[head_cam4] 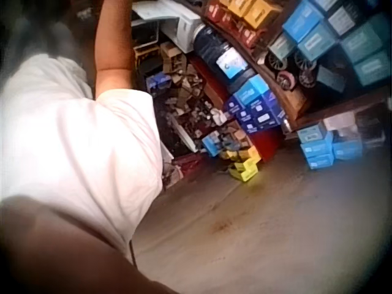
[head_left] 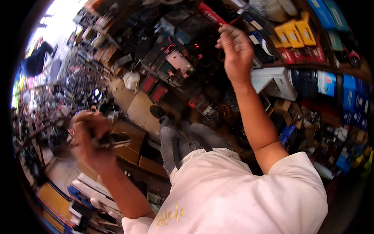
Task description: The person works on a stack of large batteries in a cluttered workshop, connecting wires to the terminals. They use a multimeter to test the electrical connections and check the battery status. The person moves around the workspace to retrieve tools and adjust the battery setup.
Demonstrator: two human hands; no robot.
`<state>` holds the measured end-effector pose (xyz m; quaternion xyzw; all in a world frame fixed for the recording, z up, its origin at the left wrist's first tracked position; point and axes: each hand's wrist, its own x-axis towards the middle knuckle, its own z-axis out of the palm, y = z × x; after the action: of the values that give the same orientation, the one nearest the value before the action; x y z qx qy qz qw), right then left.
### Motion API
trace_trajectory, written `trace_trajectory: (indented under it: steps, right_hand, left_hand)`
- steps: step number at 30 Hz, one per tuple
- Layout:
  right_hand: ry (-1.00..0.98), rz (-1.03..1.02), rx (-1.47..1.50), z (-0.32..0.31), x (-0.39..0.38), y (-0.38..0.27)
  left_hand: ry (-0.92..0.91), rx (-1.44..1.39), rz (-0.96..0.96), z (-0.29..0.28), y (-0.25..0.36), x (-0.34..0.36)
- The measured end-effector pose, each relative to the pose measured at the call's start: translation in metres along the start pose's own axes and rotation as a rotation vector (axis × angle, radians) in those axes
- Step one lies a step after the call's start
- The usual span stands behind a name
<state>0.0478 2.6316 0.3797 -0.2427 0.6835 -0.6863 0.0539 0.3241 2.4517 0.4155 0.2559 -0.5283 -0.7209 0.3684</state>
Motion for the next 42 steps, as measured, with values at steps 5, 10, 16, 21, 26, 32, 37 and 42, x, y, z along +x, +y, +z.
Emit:
trace_trajectory:
  steps: [5, 10, 16, 21, 26, 32, 37, 42]
  right_hand:
    - [-0.104, -0.533, 0.025, -0.052, 0.016, -0.123]
    - [-0.166, -0.751, -0.126, -0.163, -0.011, -0.159]
    - [0.039, -0.566, -0.02, -0.194, -0.035, -0.16]
    - [0.088, -0.636, -0.185, -0.19, -0.01, -0.125]
    - [-0.238, -0.683, -0.064, -0.187, 0.018, -0.076]
    - [-0.429, -0.305, 0.187, -0.151, 0.036, -0.039]
    - [-0.4, -0.27, 0.141, -0.124, 0.041, -0.012]
    - [-0.363, -0.258, 0.092, -0.112, 0.045, -0.006]
  left_hand:
    - [-0.062, -0.047, 0.318, 0.07, 0.091, 0.025]
    - [-0.134, 0.037, 0.337, 0.139, 0.112, 0.022]
    - [-0.315, -0.076, 0.38, 0.161, 0.109, 0.029]
    - [-0.293, -0.056, 0.389, 0.156, 0.093, 0.043]
    - [-0.255, -0.044, 0.353, 0.143, 0.057, 0.066]
    - [-0.23, -0.048, 0.282, 0.121, 0.007, 0.096]
    - [-0.216, -0.048, 0.228, 0.107, -0.028, 0.118]
    - [-0.225, -0.06, 0.194, 0.11, -0.05, 0.133]
